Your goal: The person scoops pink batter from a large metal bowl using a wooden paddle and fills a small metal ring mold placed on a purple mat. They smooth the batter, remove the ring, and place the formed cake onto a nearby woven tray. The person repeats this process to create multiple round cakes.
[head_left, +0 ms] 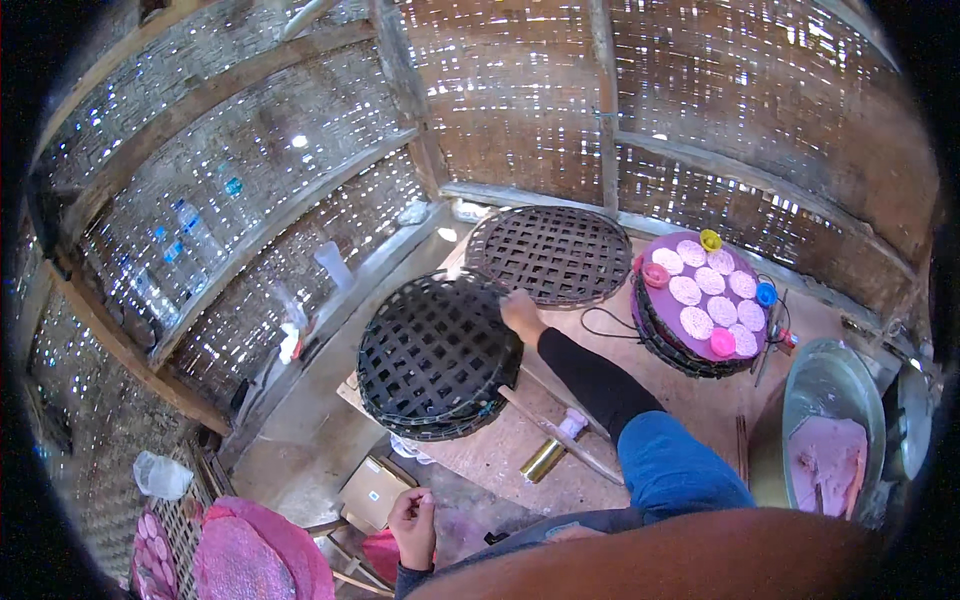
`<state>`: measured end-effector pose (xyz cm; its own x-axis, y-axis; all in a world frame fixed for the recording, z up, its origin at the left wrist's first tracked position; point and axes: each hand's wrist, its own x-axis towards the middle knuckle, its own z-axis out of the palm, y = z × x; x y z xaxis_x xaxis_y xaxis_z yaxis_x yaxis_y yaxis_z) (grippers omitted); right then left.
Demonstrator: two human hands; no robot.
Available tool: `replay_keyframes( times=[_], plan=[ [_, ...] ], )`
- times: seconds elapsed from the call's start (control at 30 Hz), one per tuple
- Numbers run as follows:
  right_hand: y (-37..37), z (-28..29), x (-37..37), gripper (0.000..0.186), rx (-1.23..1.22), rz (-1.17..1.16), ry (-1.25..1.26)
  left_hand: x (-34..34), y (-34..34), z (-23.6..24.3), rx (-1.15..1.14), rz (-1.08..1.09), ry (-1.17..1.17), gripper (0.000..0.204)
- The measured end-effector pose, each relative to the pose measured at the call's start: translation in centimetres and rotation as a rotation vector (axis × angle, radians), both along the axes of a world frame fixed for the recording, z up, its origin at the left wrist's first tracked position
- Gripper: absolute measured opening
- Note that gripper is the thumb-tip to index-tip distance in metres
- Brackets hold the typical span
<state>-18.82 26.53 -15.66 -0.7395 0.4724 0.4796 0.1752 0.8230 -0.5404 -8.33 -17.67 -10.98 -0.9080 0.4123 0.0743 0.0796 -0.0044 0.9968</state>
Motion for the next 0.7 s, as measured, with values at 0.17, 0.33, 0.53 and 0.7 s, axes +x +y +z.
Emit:
replay_keyframes(
  times=[0.17, 0.33, 0.53, 0.7],
  plan=[
    [-8.1, 8.5, 0.0, 0.021, -1.240, 0.095, 0.613, -0.5, 1.4, 0.2, -0.122, -0.206, 0.061, 0.011],
    [-6.9, 12.4, 6.5, 0.017, -1.232, 0.060, 0.843, -0.6, 7.3, -0.3, -0.221, -0.548, 0.679, 0.030],
    [-11.3, 16.5, 24.0, 0.037, -1.049, -0.110, 1.174, 0.5, 11.5, -3.3, -0.578, -0.697, 0.875, 0.050],
    [-18.9, 16.6, 38.9, 0.038, -0.644, -0.561, 1.255, 0.7, 15.0, -3.8, -0.697, -0.789, 0.787, 0.052]
  ],
)
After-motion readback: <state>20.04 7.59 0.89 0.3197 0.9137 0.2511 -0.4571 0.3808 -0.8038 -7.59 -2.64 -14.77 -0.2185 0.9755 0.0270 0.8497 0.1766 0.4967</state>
